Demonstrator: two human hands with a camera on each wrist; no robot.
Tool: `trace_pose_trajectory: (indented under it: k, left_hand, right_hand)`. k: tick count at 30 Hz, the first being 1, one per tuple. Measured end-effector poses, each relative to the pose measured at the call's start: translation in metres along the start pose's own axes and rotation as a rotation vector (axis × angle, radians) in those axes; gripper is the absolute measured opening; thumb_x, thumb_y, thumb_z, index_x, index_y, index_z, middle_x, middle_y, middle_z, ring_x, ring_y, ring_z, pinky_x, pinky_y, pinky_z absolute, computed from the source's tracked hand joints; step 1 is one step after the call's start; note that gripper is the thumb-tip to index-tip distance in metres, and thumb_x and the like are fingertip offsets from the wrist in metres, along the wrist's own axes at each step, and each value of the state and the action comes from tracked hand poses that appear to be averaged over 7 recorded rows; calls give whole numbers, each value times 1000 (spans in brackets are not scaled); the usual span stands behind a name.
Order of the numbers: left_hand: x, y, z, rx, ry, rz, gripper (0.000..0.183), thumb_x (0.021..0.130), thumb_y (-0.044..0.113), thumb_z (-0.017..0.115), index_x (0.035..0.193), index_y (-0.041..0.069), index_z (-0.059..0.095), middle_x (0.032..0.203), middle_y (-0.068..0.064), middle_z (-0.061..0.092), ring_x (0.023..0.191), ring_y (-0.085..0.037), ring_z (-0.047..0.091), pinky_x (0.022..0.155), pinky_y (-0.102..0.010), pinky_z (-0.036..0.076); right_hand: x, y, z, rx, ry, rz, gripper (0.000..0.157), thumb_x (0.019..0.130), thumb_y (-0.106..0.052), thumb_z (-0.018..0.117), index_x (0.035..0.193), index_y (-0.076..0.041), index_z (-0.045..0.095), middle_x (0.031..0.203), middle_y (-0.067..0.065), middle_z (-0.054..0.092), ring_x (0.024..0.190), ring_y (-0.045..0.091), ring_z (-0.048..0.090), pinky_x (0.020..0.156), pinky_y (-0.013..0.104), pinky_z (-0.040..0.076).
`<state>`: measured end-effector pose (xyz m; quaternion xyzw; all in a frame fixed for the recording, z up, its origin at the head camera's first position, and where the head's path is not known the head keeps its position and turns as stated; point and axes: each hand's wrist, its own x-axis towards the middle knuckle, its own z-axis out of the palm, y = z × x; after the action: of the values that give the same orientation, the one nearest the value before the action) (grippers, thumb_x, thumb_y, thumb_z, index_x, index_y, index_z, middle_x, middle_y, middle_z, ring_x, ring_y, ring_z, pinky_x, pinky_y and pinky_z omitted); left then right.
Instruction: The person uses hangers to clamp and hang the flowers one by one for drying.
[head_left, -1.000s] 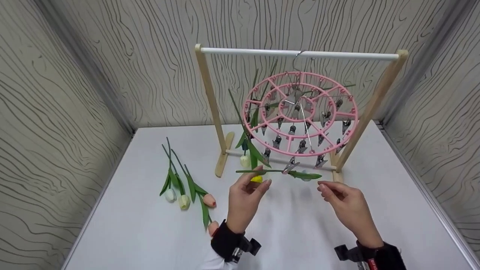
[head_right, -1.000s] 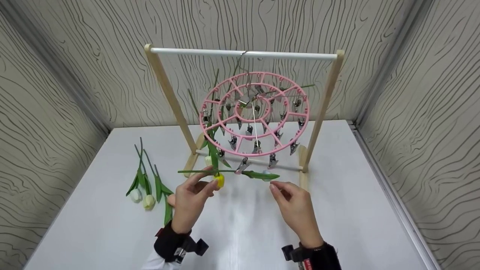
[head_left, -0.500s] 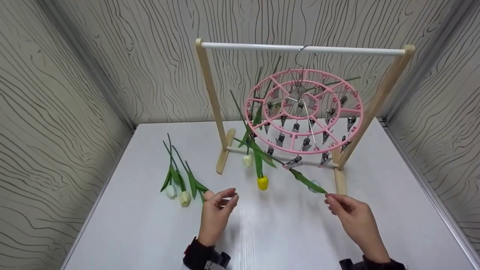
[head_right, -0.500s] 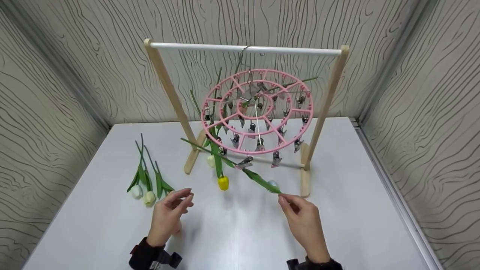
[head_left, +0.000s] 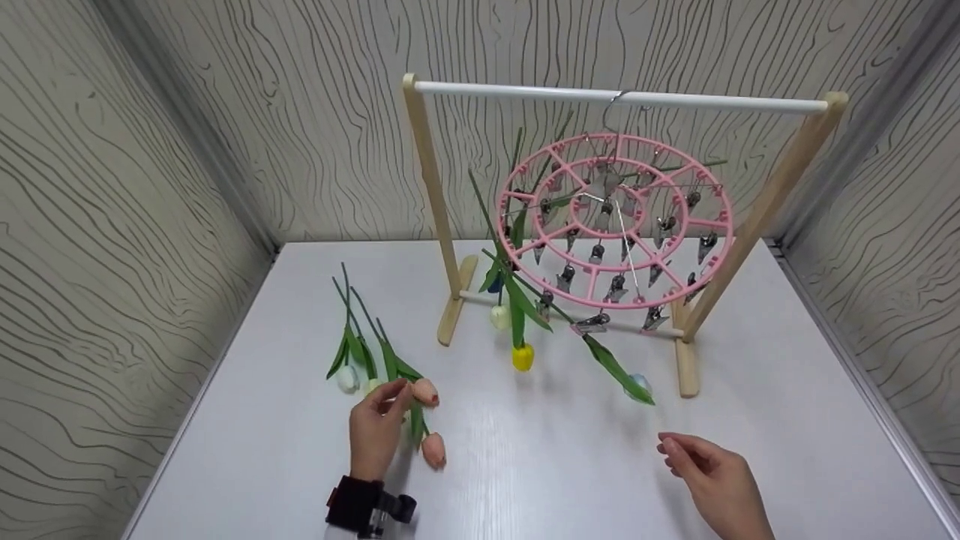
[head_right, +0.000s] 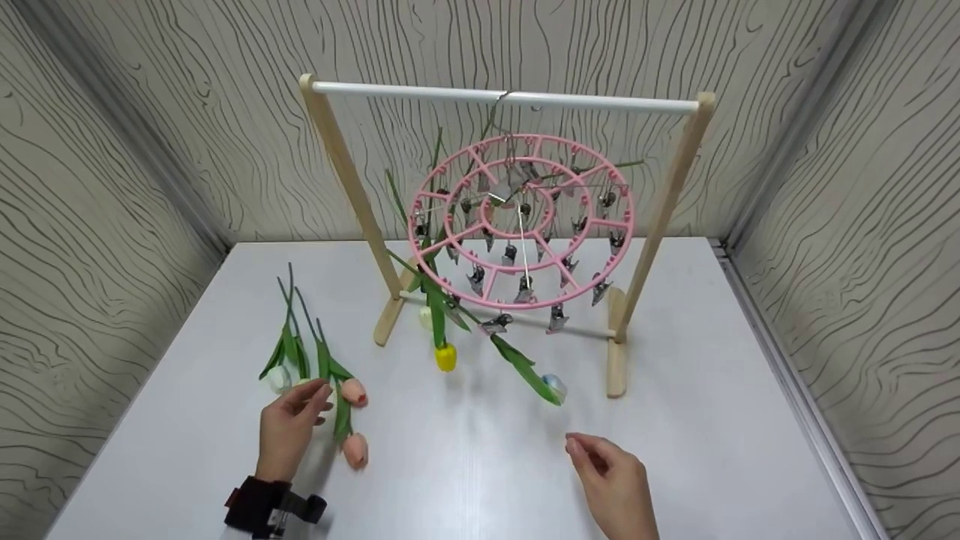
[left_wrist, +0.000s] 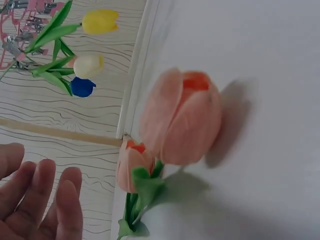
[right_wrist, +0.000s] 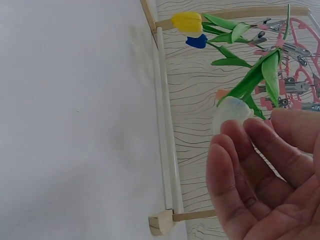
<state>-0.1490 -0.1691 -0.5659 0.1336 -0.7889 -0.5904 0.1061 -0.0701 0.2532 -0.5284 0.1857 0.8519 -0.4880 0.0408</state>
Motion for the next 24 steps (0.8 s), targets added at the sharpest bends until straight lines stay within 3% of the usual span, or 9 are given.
trace_pose_trajectory:
  k: [6, 11, 14, 17, 20, 24]
  left_hand:
    - [54, -5, -6, 118, 30, 64, 28, 103, 21, 69, 123, 1, 76, 108, -16, 78, 100, -24, 69, 74, -23, 53]
    - [114, -1, -22, 258, -29, 54, 33, 105, 21, 64, 128, -2, 72, 119, -23, 75, 107, -35, 70, 82, -32, 55]
    - [144, 1, -37, 336, -102, -13, 41, 105, 20, 60, 137, -6, 65, 134, -29, 69, 118, -42, 67, 97, -44, 56]
    - [162, 0, -53, 413, -179, -98, 51, 105, 20, 55, 147, -10, 54, 146, -34, 58, 128, -48, 62, 109, -54, 51]
    - [171, -5, -64, 480, -218, -165, 59, 104, 22, 51, 151, -13, 46, 152, -36, 51, 134, -50, 56, 114, -57, 47]
    - [181, -13, -66, 565, -241, -199, 62, 103, 25, 49, 151, -15, 44, 154, -37, 49, 140, -53, 49, 120, -60, 40]
  right_hand:
    - [-8, 3, 4, 24, -5, 2, 30, 108, -17, 62, 128, 2, 72, 114, 15, 80, 91, 11, 76, 82, 26, 64]
    - [-12, 2, 9, 37, -18, -7, 29, 107, -16, 63, 127, 2, 73, 116, 16, 80, 93, 12, 77, 82, 27, 64]
    - [-14, 2, 17, 33, -29, -12, 27, 106, -15, 65, 125, 1, 74, 117, 15, 80, 95, 13, 77, 82, 26, 64]
    - [-15, 1, 27, 29, -38, -19, 24, 104, -15, 67, 121, -1, 76, 115, 14, 80, 96, 15, 76, 80, 25, 63]
    - [-17, -3, 37, 17, -47, -20, 21, 104, -15, 68, 118, -4, 78, 113, 11, 81, 96, 17, 76, 79, 23, 62]
    - [-17, -6, 46, -5, -66, -62, 20, 102, -19, 70, 116, -6, 79, 111, 8, 81, 94, 15, 75, 76, 19, 59]
